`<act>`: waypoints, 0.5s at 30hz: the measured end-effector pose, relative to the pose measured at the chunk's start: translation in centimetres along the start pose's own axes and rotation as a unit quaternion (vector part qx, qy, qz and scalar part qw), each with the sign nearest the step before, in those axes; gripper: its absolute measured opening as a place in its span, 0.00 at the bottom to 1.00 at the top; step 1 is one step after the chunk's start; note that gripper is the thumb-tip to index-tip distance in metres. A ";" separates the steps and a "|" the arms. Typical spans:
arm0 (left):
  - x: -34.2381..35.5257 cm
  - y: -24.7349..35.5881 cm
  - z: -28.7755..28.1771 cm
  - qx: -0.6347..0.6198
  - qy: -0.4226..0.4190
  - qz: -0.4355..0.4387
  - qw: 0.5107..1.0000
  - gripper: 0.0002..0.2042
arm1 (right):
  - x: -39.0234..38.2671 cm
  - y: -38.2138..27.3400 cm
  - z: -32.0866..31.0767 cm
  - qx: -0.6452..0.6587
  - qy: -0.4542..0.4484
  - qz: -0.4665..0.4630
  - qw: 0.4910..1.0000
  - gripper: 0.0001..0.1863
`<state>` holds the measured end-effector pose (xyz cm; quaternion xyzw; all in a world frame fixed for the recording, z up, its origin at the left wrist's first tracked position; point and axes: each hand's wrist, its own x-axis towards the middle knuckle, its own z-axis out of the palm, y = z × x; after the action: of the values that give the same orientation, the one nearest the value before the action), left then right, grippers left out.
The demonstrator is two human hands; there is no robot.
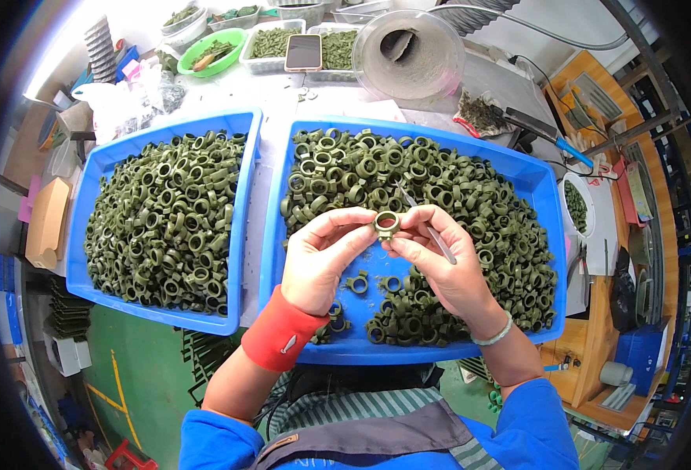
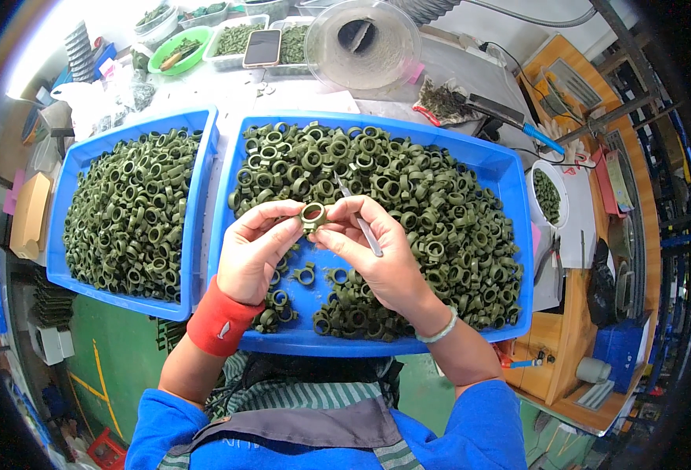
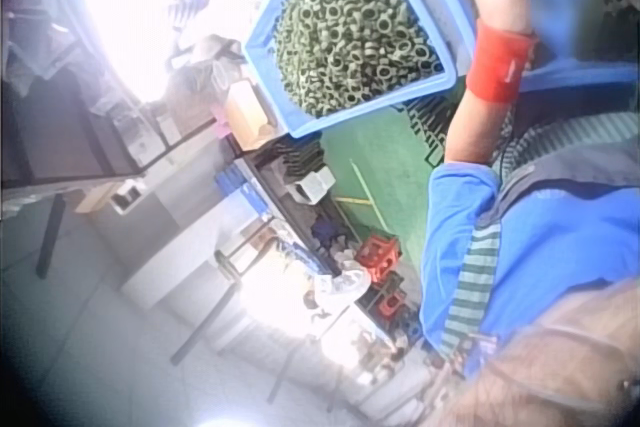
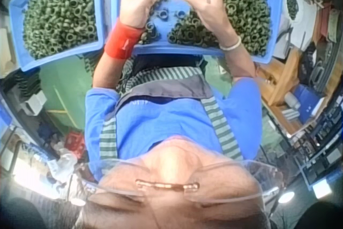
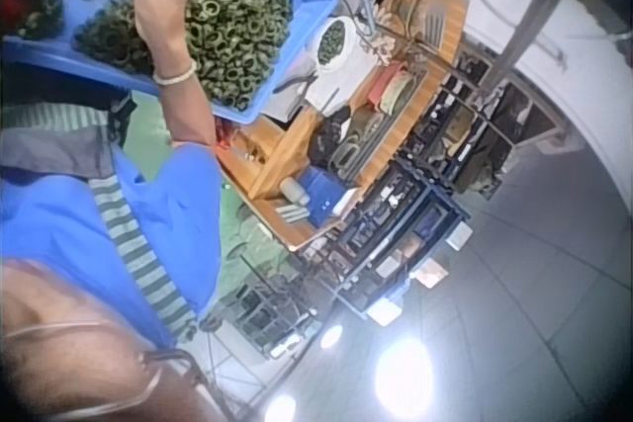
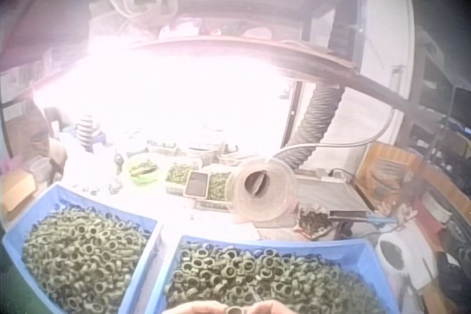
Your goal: The person uses tweezers to pick up individual green rubber rings from a large collection in a blue tray and scrapes away excess material with a small blade.
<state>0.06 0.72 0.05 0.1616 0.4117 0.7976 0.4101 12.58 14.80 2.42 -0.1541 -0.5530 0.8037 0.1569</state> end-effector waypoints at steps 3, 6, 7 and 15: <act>0.0 0.2 0.0 -0.037 0.003 -0.033 0.999 0.11 | 0.0 0.0 0.2 -0.009 -0.005 -0.002 1.000 0.11; -0.1 0.1 -0.1 -0.039 0.008 -0.053 0.998 0.12 | 0.1 0.0 0.4 -0.058 0.034 -0.108 0.992 0.14; -0.1 0.1 -0.3 -0.027 0.013 -0.059 0.998 0.12 | 0.3 -0.1 0.1 -0.187 0.017 -0.165 0.968 0.14; -0.3 0.8 0.4 -0.039 -0.011 -0.088 0.995 0.12 | 0.5 0.3 -0.2 -0.330 0.017 -0.236 0.914 0.13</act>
<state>0.01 0.42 0.95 0.1180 0.3886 0.7719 0.4892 12.18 15.08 1.98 -0.0751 -0.8041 0.5125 0.2917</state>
